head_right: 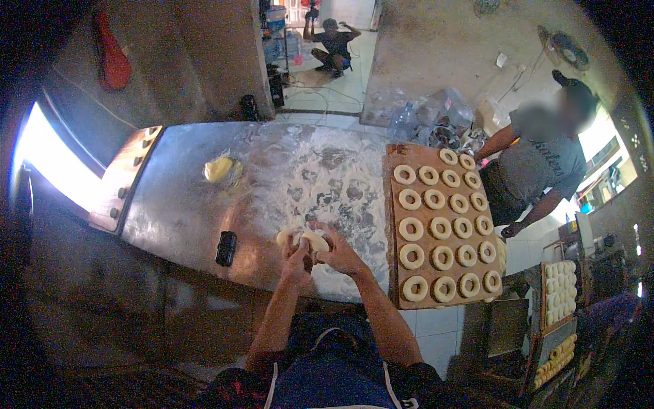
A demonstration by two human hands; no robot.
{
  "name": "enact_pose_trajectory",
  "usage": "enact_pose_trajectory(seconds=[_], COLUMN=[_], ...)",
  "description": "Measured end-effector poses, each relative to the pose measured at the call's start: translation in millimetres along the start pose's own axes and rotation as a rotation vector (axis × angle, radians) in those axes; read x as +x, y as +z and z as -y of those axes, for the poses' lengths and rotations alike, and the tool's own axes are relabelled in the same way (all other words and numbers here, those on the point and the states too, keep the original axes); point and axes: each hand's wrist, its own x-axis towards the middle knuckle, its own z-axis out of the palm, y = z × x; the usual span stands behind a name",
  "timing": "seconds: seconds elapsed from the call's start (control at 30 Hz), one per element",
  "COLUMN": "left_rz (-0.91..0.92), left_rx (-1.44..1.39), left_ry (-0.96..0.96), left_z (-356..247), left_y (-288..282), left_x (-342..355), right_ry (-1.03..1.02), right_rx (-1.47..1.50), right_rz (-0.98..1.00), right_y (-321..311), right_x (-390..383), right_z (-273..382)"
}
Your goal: The person shapes small round dough pieces into rings by hand, pressing a hole through the center and arranging them on a wooden board. The person repeatedly picks up dough, forms rings, and places them in rows on the board.
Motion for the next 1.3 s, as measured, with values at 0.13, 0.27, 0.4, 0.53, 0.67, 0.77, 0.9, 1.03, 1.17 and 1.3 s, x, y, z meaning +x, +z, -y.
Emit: enact_pose_trajectory(seconds=[0.13, 0.27, 0.4, 0.53, 0.67, 0.77, 0.9, 1.03, 1.17, 1.3], left_rz=[0.212, 0.099, -0.057, -0.041, -0.165, -0.033, -0.285, -0.068, -0.138, 0.091], left_rx=[0.424, 0.103, 0.777, 0.892, 0.119, 0.820, -0.241, 0.993, -0.066, 0.964], left_ry=[-0.051, 0.203, 0.513, 0.458, 0.095, 0.231, -0.100, 0.335, -0.084, 0.188], left_z=[-8, 9, 38, 60, 77, 87, 112, 135, 156, 169], left_y=[0, 11, 13, 19, 36, 49, 65, 77, 100, 126], left_x=[-3, 22, 47, 55, 60, 70, 94, 111, 132, 159], right_ry=[0.143, 0.091, 0.258, 0.139, -0.058, -0.163, -0.181, 0.161, -0.081, -0.072], right_rx=[0.355, -0.175, 0.344, -0.444, -0.265, -0.523, -0.519, -0.553, -0.213, -0.297], right_rz=[-0.215, -0.467, -0.540, -0.420, -0.556, -0.567, -0.737, -0.578, -0.734, -0.667], right_y=[-14, -21, -24, -36, -56, -72, -96, -131, -160, -196], right_x=[12, 26, 17, 14, 13, 7, 2, -6, -5, -14], right_z=[-24, -46, -40, -25, -30, -35, -28, -11, 2, 19])
